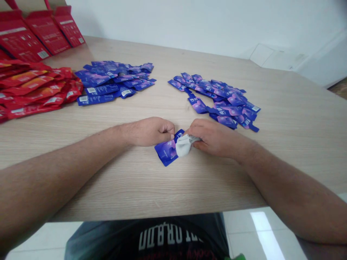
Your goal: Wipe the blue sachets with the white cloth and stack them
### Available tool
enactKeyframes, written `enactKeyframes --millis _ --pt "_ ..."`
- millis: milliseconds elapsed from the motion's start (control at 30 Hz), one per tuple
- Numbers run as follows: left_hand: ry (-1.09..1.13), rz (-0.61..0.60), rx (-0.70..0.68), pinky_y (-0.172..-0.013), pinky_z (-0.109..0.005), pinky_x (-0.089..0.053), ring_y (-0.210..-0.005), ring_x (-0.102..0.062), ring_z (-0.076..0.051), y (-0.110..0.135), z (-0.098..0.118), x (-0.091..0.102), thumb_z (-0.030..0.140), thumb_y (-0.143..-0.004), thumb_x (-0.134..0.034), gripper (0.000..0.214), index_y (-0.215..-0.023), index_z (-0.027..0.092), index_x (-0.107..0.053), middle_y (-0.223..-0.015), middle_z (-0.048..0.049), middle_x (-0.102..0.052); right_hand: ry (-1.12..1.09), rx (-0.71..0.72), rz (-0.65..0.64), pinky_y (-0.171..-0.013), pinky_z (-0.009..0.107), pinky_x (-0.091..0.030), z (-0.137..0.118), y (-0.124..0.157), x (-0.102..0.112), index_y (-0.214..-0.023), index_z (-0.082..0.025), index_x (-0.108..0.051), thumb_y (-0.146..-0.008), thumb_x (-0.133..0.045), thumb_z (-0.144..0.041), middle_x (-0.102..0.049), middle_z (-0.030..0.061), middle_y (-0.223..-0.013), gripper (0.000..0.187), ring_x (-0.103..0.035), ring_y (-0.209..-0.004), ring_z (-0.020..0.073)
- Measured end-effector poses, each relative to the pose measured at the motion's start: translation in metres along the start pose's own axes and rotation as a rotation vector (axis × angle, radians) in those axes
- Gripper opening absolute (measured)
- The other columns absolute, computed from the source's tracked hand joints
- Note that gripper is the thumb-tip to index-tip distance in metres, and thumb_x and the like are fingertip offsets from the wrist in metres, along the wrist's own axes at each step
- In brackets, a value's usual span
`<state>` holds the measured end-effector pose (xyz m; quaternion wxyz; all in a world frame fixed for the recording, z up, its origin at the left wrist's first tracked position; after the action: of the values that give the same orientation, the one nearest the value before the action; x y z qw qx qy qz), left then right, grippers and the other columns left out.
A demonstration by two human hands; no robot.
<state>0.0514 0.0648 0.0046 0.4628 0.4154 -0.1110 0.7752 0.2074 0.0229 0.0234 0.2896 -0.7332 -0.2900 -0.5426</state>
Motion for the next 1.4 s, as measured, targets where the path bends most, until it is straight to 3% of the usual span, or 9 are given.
enactKeyframes --millis 133,333,500,667,833,1033,1200,1333,1400 --pt "0.014 0.004 -0.015 -0.055 -0.02 -0.034 -0.059 -0.05 -0.009 0.0 0.001 0.0 0.03 -0.087 -0.049 0.016 -0.083 0.019 -0.059 -0.067 0.0054 -0.055 0.067 -0.13 0.121 -0.09 0.037 -0.045 0.014 0.0 0.006 -0.111 -0.016 -0.064 -0.09 -0.06 -0.024 -0.063 0.0109 -0.103 0.022 -0.057 -0.102 0.0261" --pt "-0.054 0.011 -0.016 -0.055 -0.02 -0.034 -0.06 -0.052 -0.009 -0.001 -0.001 -0.001 0.03 -0.087 -0.049 0.017 -0.085 0.02 -0.062 -0.067 0.0052 -0.059 -0.01 0.012 -0.039 -0.088 0.034 -0.045 -0.003 0.0 0.0 -0.107 -0.02 -0.065 -0.086 -0.06 -0.016 -0.062 0.0063 -0.099 0.021 -0.058 -0.096 0.0222" --pt "-0.073 0.029 -0.014 -0.054 -0.021 -0.034 -0.058 -0.052 -0.009 -0.001 0.001 0.0 0.03 -0.088 -0.048 0.018 -0.085 0.02 -0.062 -0.066 0.0054 -0.058 0.056 -0.089 0.08 -0.091 0.037 -0.045 0.0 0.0 0.006 -0.11 -0.016 -0.064 -0.089 -0.06 -0.02 -0.062 0.0098 -0.101 0.022 -0.057 -0.101 0.0254" --pt "-0.097 0.033 -0.002 -0.055 -0.021 -0.034 -0.06 -0.053 -0.009 -0.002 0.003 0.001 0.029 -0.086 -0.047 0.02 -0.085 0.02 -0.064 -0.067 0.0048 -0.061 -0.005 0.033 -0.016 -0.092 0.036 -0.045 -0.026 -0.001 -0.006 -0.108 -0.02 -0.065 -0.088 -0.059 -0.017 -0.06 0.0077 -0.105 0.022 -0.056 -0.1 0.0229" --pt "-0.101 0.069 0.001 -0.056 -0.021 -0.034 -0.059 -0.053 -0.009 -0.003 0.003 0.003 0.026 -0.085 -0.048 0.017 -0.084 0.02 -0.063 -0.066 0.0055 -0.06 0.026 -0.096 0.086 -0.091 0.037 -0.046 -0.024 -0.004 -0.003 -0.108 -0.016 -0.063 -0.089 -0.059 -0.021 -0.059 0.0088 -0.102 0.021 -0.056 -0.098 0.0236" --pt "-0.092 0.052 -0.026 -0.058 -0.021 -0.035 -0.062 -0.053 -0.009 -0.004 0.001 0.002 0.029 -0.087 -0.047 0.019 -0.083 0.019 -0.063 -0.069 0.0049 -0.062 0.057 0.059 0.019 -0.093 0.037 -0.045 -0.05 -0.007 -0.011 -0.106 -0.018 -0.065 -0.09 -0.057 -0.02 -0.059 0.009 -0.107 0.018 -0.055 -0.1 0.0232" --pt "-0.088 0.064 -0.003 -0.057 -0.021 -0.035 -0.06 -0.053 -0.009 -0.004 -0.003 0.003 0.026 -0.086 -0.047 0.017 -0.084 0.019 -0.063 -0.067 0.0052 -0.061 0.057 -0.073 0.102 -0.091 0.037 -0.045 -0.038 -0.007 -0.006 -0.108 -0.016 -0.064 -0.091 -0.058 -0.022 -0.059 0.0093 -0.102 0.019 -0.055 -0.098 0.0233" --pt "-0.073 0.042 -0.012 -0.058 -0.021 -0.035 -0.062 -0.054 -0.009 -0.003 -0.001 0.002 0.029 -0.087 -0.047 0.019 -0.084 0.019 -0.063 -0.069 0.0048 -0.061 0.037 0.104 0.004 -0.094 0.038 -0.044 -0.05 -0.006 -0.011 -0.107 -0.018 -0.066 -0.089 -0.059 -0.019 -0.061 0.0093 -0.107 0.019 -0.055 -0.102 0.0236" --pt "-0.071 0.026 -0.005 -0.057 -0.021 -0.034 -0.062 -0.053 -0.009 -0.002 -0.001 0.002 0.031 -0.088 -0.047 0.019 -0.085 0.02 -0.063 -0.069 0.0048 -0.061 0.0 0.109 -0.046 -0.092 0.036 -0.044 -0.041 -0.003 -0.011 -0.106 -0.019 -0.066 -0.089 -0.06 -0.018 -0.061 0.0082 -0.106 0.018 -0.057 -0.1 0.0224"
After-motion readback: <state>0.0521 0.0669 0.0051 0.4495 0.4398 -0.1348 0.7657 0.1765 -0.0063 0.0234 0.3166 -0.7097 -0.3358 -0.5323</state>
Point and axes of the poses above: each hand's wrist, its own y-axis away from the middle knuckle, its own x-axis out of the back of the hand, z = x × y, the point moved 6 cm from there along -y, towards the middle knuckle
